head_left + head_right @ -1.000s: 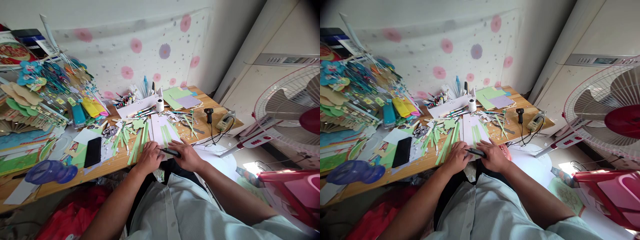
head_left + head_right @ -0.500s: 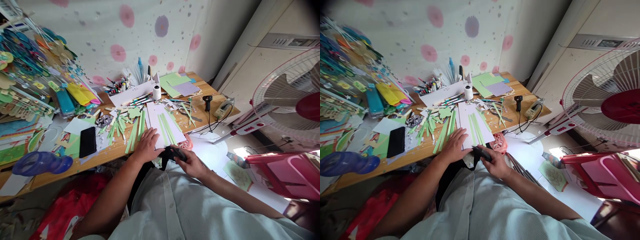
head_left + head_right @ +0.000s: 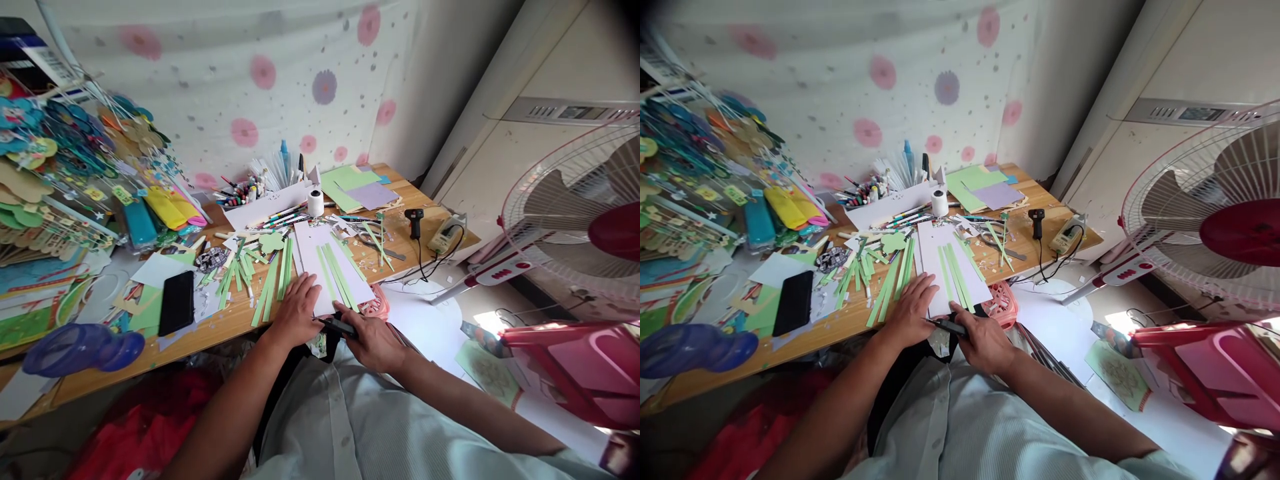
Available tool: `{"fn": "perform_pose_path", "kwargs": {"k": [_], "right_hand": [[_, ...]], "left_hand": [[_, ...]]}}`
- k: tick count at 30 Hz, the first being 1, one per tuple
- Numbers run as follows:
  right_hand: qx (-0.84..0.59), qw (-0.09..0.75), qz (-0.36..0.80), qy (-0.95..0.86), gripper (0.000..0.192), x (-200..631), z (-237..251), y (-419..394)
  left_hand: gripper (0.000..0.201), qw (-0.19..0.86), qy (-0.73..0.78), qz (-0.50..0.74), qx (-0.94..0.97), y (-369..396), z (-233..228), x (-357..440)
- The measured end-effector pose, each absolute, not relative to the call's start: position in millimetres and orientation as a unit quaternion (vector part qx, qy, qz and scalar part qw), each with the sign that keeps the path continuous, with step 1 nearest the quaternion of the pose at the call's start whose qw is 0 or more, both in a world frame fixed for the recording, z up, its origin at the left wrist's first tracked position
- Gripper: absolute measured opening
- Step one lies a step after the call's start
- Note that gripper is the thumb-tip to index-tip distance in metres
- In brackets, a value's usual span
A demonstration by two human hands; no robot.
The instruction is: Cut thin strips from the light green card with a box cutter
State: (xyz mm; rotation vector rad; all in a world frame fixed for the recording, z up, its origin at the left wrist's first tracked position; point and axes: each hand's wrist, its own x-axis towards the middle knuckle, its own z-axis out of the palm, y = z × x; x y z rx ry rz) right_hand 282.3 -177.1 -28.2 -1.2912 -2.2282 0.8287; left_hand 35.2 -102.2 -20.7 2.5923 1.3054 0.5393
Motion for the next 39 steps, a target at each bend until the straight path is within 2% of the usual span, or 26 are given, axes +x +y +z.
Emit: {"fn": "perform_pose_path", "kwargs": {"k": [5, 9, 14, 16, 21, 26, 33, 36, 39], "right_hand": [[-0.479, 0.219, 0.301, -0.795, 0.083, 282, -26, -177], [-0.478, 0.231, 0.306, -0.791, 0.080, 281, -27, -177], [-0.486, 0.247, 0.316, -0.777, 0.073, 279, -29, -178], [-0.487, 0.246, 0.319, -0.775, 0.073, 278, -29, -178], [-0.489, 0.243, 0.321, -0.774, 0.074, 279, -32, -178], [-0.485, 0.248, 0.321, -0.775, 0.075, 279, -31, -178], [-0.478, 0.288, 0.330, -0.761, 0.061, 281, -20, -188], [-0.461, 0.314, 0.358, -0.749, 0.044, 284, -21, -202], [-0.454, 0.301, 0.382, -0.747, 0.033, 286, -26, -217]], "left_hand": [[0.061, 0.097, 0.441, 0.184, 0.873, -102, -21, 34], [0.077, 0.096, 0.435, 0.182, 0.877, -99, -19, 32], [0.046, 0.078, 0.434, 0.180, 0.879, -90, -12, 32], [0.044, 0.072, 0.442, 0.172, 0.877, -86, -11, 32], [0.053, 0.078, 0.450, 0.144, 0.878, -78, -16, 29], [0.072, 0.085, 0.454, 0.124, 0.878, -72, -17, 27], [0.071, 0.073, 0.455, 0.108, 0.881, -65, -7, 30], [0.080, 0.093, 0.460, 0.087, 0.879, -61, -5, 29], [0.094, 0.114, 0.455, 0.058, 0.881, -58, -6, 26]]}}
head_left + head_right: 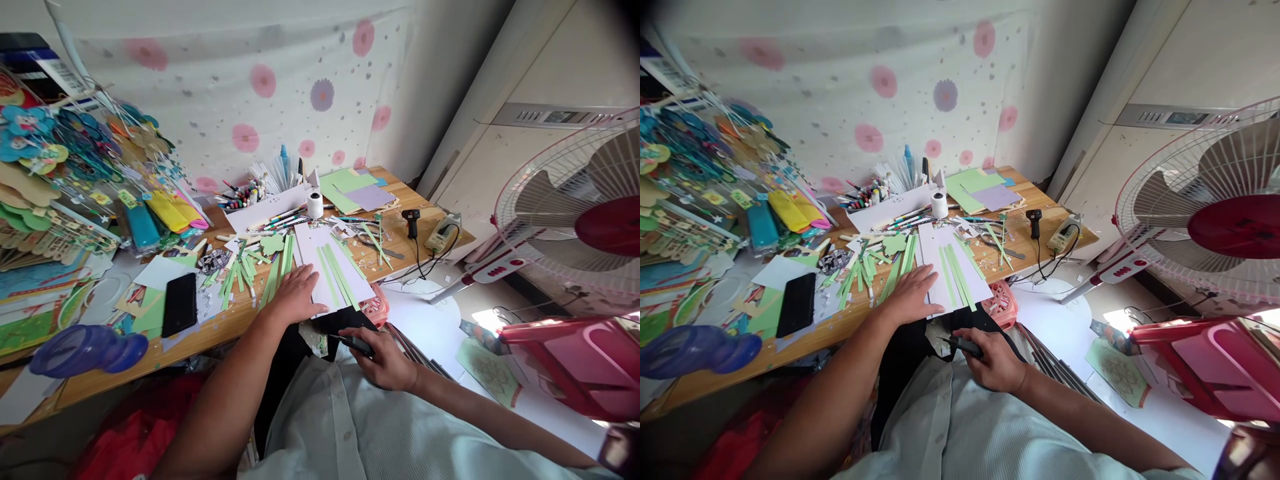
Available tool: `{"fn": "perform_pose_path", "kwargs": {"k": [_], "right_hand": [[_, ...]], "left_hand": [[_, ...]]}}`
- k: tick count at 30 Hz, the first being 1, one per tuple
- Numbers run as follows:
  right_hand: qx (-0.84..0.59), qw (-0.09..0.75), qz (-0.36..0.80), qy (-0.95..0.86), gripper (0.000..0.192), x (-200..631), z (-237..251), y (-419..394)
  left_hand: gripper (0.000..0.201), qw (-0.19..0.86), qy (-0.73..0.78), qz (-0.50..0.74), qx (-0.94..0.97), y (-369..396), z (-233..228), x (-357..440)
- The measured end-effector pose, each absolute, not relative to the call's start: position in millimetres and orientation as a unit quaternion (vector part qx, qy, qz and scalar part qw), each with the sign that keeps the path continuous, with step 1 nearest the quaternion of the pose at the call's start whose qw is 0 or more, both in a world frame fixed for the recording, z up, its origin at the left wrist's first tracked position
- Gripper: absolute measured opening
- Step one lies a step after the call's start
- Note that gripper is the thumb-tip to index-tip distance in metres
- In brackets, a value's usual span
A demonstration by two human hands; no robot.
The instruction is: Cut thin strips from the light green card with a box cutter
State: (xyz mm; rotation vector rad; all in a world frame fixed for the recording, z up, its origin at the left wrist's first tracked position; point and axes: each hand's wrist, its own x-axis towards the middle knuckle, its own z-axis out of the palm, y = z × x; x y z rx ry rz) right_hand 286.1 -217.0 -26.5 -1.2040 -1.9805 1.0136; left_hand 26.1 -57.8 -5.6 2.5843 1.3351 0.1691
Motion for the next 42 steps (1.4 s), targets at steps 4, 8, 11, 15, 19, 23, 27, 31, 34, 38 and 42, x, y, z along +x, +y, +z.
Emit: {"fn": "perform_pose_path", "kwargs": {"k": [4, 8, 11, 15, 19, 23, 27, 31, 34, 38, 42], "right_hand": [[-0.445, 0.285, 0.393, -0.753, 0.017, 284, -31, -227], [-0.442, 0.305, 0.385, -0.751, 0.012, 282, -32, -227], [-0.427, 0.316, 0.387, -0.754, 0.013, 282, -36, -226], [-0.422, 0.325, 0.387, -0.753, 0.012, 280, -40, -226], [-0.421, 0.328, 0.381, -0.755, 0.012, 279, -38, -227], [-0.430, 0.330, 0.343, -0.767, 0.028, 281, -27, -217], [-0.401, 0.342, 0.226, -0.819, 0.044, 284, -9, -184], [-0.450, 0.259, 0.148, -0.842, 0.065, 282, 2, -147], [-0.470, 0.202, 0.155, -0.845, 0.065, 278, 1, -134], [-0.476, 0.175, 0.162, -0.846, 0.068, 275, -2, -134], [-0.481, 0.169, 0.165, -0.844, 0.070, 274, -4, -137]], "left_hand": [[0.116, 0.133, 0.447, 0.033, 0.884, -57, -6, 25], [0.125, 0.141, 0.460, 0.007, 0.876, -61, -3, 29], [0.134, 0.152, 0.473, -0.023, 0.868, -65, 1, 32], [0.134, 0.148, 0.485, -0.037, 0.861, -69, 1, 35], [0.131, 0.138, 0.484, -0.019, 0.864, -71, -4, 35], [0.130, 0.139, 0.485, -0.003, 0.863, -72, -9, 34], [0.129, 0.141, 0.486, 0.010, 0.862, -72, -10, 33], [0.129, 0.161, 0.493, 0.008, 0.855, -73, -6, 34], [0.129, 0.169, 0.493, 0.007, 0.853, -73, -3, 34], [0.130, 0.175, 0.488, 0.015, 0.855, -74, -1, 32], [0.132, 0.181, 0.489, 0.021, 0.853, -74, -2, 32]]}}
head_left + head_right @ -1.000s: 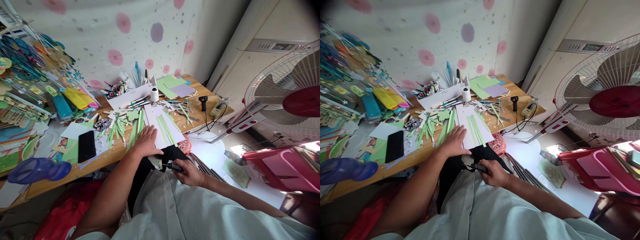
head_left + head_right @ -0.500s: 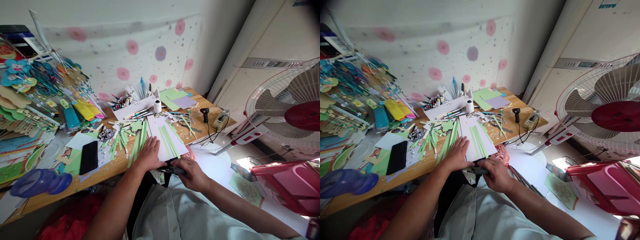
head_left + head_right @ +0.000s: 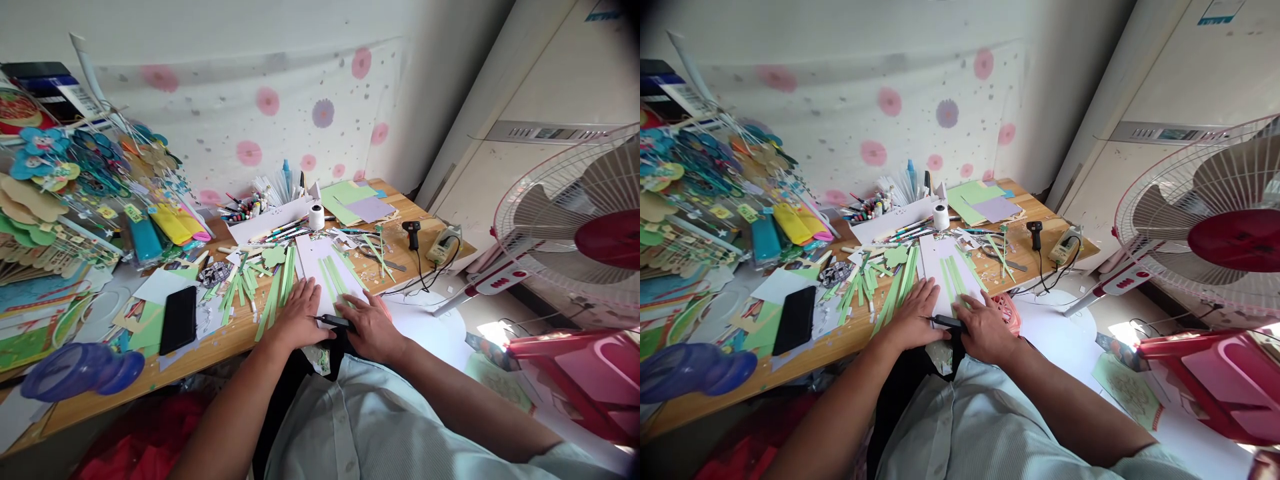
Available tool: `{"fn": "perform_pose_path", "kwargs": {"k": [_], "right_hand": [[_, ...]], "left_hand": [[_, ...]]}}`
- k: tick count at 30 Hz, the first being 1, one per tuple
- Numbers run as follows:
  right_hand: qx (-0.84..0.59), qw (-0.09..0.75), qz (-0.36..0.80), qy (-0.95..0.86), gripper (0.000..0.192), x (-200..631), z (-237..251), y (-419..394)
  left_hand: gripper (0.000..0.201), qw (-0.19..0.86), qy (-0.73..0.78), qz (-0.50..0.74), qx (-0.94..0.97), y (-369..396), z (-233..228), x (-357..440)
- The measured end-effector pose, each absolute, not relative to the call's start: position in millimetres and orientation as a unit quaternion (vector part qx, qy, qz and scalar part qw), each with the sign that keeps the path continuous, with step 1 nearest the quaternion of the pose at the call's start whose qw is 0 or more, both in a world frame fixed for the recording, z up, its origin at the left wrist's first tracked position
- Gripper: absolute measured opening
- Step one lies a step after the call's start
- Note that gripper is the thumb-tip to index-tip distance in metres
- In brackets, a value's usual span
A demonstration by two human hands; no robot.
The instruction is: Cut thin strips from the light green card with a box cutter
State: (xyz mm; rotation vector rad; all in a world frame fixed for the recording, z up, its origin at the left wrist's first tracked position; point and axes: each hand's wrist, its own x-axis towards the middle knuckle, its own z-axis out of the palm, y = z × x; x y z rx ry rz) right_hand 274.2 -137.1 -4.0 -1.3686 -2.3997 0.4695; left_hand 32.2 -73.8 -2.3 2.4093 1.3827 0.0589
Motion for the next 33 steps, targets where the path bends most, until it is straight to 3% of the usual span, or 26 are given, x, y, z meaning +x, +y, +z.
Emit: {"fn": "perform_pose_path", "kwargs": {"k": [33], "right_hand": [[-0.477, 0.182, 0.168, -0.843, 0.065, 276, -8, -136]], "left_hand": [[0.128, 0.165, 0.488, 0.031, 0.857, -76, -9, 33]]}}
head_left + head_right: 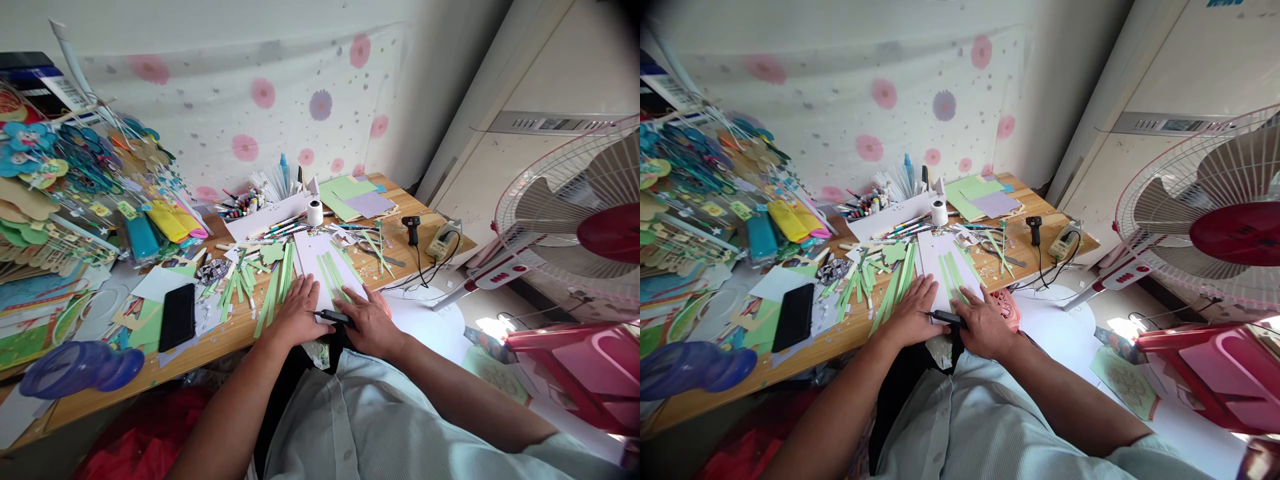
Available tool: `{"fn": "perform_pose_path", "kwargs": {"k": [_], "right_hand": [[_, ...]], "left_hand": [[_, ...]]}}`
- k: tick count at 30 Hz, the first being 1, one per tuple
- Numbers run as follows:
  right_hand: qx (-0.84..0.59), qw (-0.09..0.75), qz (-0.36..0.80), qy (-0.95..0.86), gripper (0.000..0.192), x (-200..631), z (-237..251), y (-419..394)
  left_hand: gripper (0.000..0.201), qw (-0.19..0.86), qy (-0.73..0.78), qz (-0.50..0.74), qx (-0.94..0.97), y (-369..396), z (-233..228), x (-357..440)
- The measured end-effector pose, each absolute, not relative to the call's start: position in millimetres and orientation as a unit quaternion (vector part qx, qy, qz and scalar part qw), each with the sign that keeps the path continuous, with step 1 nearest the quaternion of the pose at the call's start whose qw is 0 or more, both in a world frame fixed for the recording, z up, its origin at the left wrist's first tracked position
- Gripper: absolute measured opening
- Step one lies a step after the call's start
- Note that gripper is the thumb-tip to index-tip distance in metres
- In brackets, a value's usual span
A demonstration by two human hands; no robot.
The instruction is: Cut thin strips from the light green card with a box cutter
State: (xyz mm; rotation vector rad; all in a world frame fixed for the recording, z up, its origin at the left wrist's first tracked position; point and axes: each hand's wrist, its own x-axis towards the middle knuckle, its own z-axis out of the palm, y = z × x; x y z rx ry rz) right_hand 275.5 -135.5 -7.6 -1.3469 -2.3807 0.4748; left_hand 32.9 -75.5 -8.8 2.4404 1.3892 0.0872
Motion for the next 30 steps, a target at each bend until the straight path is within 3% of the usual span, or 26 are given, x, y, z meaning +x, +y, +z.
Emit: {"fn": "perform_pose_path", "kwargs": {"k": [24, 27, 30], "right_hand": [[-0.479, 0.185, 0.184, -0.838, 0.070, 278, -10, -137], [-0.488, 0.223, 0.210, -0.818, 0.069, 280, -8, -134], [-0.531, 0.319, 0.224, -0.752, 0.058, 287, -3, -130]], "left_hand": [[0.128, 0.164, 0.493, 0.035, 0.854, -74, -11, 35], [0.128, 0.158, 0.487, 0.034, 0.858, -73, -8, 35], [0.113, 0.149, 0.480, 0.041, 0.864, -72, -5, 36]]}}
